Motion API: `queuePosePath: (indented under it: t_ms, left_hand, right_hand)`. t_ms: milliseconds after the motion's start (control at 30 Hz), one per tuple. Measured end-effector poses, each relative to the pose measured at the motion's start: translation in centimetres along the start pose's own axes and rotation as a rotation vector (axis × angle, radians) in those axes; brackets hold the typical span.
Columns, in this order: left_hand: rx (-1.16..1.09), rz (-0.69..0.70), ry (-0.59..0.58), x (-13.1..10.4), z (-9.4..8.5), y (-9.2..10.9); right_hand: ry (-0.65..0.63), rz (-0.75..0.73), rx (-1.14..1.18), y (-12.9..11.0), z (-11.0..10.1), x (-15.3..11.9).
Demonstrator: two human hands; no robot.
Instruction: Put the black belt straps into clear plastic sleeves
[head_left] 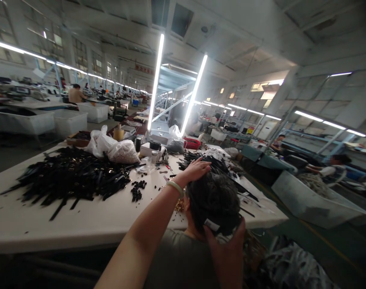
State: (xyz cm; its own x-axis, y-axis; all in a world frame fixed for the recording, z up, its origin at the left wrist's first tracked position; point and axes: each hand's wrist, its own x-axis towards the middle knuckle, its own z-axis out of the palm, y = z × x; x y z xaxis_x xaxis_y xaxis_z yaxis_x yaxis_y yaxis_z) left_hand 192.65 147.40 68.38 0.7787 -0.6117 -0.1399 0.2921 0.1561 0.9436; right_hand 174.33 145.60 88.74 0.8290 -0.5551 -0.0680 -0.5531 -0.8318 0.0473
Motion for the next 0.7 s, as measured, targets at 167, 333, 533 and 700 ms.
queuePosePath:
  t_ms: [167,333,533,700]
  left_hand:
    - [0.081,0.067,-0.113,-0.6,0.7,0.0]
    - [0.189,0.126,-0.201,-1.2,0.6,-1.1]
    - [0.307,0.135,-0.283,-1.4,0.1,-1.4]
    - [0.348,0.153,-0.309,-1.6,0.0,-1.8]
  right_hand:
    - [0.011,0.121,0.013,-1.5,-0.1,1.1]
    - [0.009,0.083,0.021,-2.0,0.3,1.5]
    - [0.011,0.042,-0.044,-1.9,1.1,2.5]
    - [-0.010,0.015,-0.127,-1.5,1.3,3.5]
